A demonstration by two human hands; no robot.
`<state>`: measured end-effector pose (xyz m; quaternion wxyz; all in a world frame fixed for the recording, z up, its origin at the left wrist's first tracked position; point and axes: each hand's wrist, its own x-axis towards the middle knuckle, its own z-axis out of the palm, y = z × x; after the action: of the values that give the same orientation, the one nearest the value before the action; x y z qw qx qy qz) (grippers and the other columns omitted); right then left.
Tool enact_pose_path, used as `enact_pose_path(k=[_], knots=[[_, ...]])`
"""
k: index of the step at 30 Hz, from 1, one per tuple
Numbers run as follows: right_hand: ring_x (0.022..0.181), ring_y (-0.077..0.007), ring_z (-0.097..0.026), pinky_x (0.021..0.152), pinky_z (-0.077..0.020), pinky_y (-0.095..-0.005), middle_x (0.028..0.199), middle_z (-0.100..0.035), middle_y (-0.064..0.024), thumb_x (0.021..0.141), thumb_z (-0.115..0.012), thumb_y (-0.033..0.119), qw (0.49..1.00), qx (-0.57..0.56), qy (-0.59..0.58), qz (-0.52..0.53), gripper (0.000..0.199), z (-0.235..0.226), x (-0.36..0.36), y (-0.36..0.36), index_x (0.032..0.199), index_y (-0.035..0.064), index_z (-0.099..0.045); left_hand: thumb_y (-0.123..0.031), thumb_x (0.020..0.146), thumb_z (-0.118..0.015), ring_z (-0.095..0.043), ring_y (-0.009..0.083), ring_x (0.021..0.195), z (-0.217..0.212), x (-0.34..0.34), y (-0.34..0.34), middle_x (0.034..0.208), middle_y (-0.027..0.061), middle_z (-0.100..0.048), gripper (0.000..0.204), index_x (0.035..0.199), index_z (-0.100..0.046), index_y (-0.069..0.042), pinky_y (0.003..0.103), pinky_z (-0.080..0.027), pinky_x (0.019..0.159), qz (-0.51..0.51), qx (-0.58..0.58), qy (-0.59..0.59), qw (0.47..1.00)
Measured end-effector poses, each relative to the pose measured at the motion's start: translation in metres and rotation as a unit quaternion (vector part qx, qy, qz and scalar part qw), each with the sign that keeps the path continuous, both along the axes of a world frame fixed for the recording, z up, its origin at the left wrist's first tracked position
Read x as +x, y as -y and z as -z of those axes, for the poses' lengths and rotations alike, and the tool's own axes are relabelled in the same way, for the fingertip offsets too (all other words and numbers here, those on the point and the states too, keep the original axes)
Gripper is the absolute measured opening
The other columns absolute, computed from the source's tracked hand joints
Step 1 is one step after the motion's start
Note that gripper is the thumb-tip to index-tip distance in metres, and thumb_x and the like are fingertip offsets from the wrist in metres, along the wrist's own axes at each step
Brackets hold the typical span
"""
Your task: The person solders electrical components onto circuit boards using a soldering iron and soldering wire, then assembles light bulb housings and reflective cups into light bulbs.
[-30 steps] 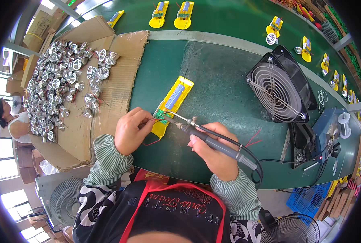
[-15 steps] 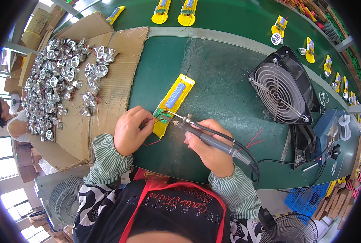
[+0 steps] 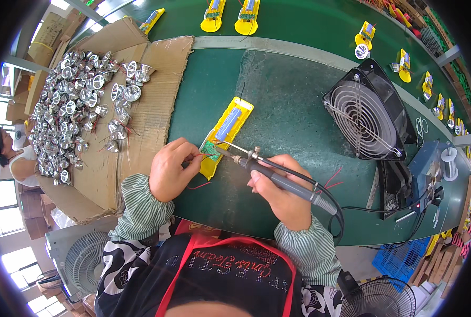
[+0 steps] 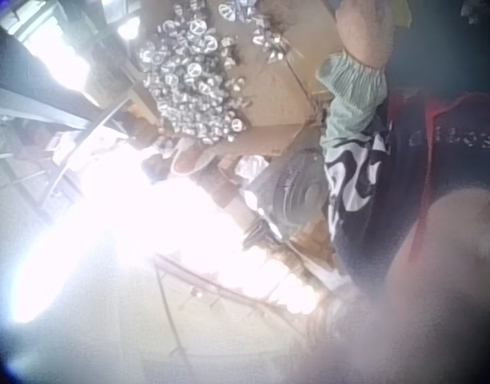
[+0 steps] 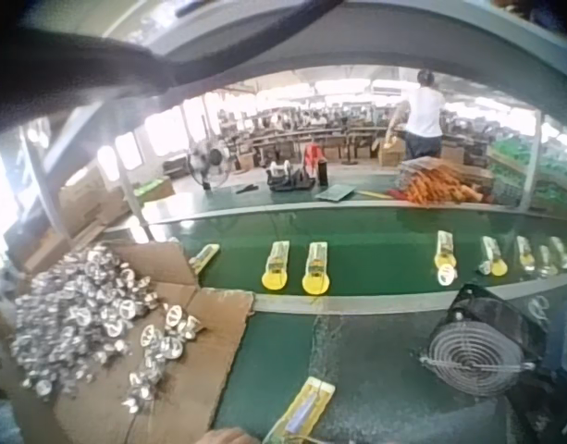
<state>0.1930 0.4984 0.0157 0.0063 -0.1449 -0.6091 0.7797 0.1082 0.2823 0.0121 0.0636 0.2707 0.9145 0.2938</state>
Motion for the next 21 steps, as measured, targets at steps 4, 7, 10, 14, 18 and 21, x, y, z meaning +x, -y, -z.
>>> enact_pose_path(k=[4,7,10,14,18,21], knots=[[0.066,-0.0139,-0.063,0.056,-0.0531,-0.0248,0.077,-0.063,-0.0124,0.08,-0.062,0.001,1.0,0.006,0.003,0.001,0.014,-0.004,0.004,-0.004,0.089,-0.0047,-0.053,-0.006,0.075,-0.061,-0.056,0.0227,0.06,-0.001,0.0,-0.001,0.068,0.0094,-0.053,0.007,0.074,-0.057,-0.001,0.033,-0.044,0.055,-0.001,-0.004,0.004,1.0],[0.067,-0.0145,-0.063,0.057,-0.0536,-0.0249,0.079,-0.062,-0.0127,0.08,-0.061,0.0,1.0,0.005,0.008,0.002,0.014,-0.004,0.009,-0.007,0.09,-0.0049,-0.053,-0.006,0.075,-0.062,-0.056,0.0227,0.06,0.001,0.001,0.0,0.069,0.0096,-0.053,0.007,0.074,-0.057,-0.001,0.033,-0.044,0.054,-0.002,-0.004,0.001,1.0],[0.067,-0.0149,-0.063,0.057,-0.054,-0.0251,0.079,-0.062,-0.0127,0.08,-0.061,-0.001,1.0,-0.003,0.007,0.01,0.015,-0.004,0.013,-0.009,0.091,-0.0051,-0.052,-0.007,0.075,-0.063,-0.056,0.0232,0.062,0.0,0.003,0.0,0.07,0.0099,-0.054,0.008,0.075,-0.058,-0.001,0.033,-0.044,0.055,-0.008,-0.004,0.005,1.0],[0.068,-0.0151,-0.063,0.057,-0.0539,-0.0251,0.079,-0.062,-0.0127,0.08,-0.06,-0.001,1.0,-0.003,0.013,0.018,0.015,-0.005,0.018,-0.012,0.091,-0.0052,-0.052,-0.008,0.072,-0.066,-0.056,0.026,0.07,-0.013,0.005,0.0,0.074,0.0097,-0.054,0.011,0.078,-0.06,-0.002,0.035,-0.044,0.061,0.008,-0.001,-0.057,0.998],[0.068,-0.0149,-0.063,0.057,-0.0536,-0.025,0.078,-0.062,-0.0125,0.08,-0.06,-0.001,1.0,0.004,0.012,0.027,0.014,-0.005,0.02,-0.017,0.091,-0.0052,-0.053,-0.01,0.069,-0.07,-0.053,0.0271,0.075,-0.04,0.017,0.009,0.077,0.0086,-0.053,0.017,0.082,-0.061,-0.004,0.037,-0.043,0.065,0.024,0.003,-0.079,0.997],[0.067,-0.0149,-0.063,0.057,-0.0533,-0.0248,0.078,-0.062,-0.0124,0.079,-0.06,-0.001,0.999,0.01,0.019,0.032,0.014,-0.006,0.02,-0.017,0.091,-0.0053,-0.053,-0.016,0.064,-0.072,-0.05,0.0243,0.075,-0.041,0.037,0.011,0.078,0.0064,-0.049,0.024,0.083,-0.061,-0.007,0.037,-0.041,0.067,0.152,-0.037,-0.091,0.983]])
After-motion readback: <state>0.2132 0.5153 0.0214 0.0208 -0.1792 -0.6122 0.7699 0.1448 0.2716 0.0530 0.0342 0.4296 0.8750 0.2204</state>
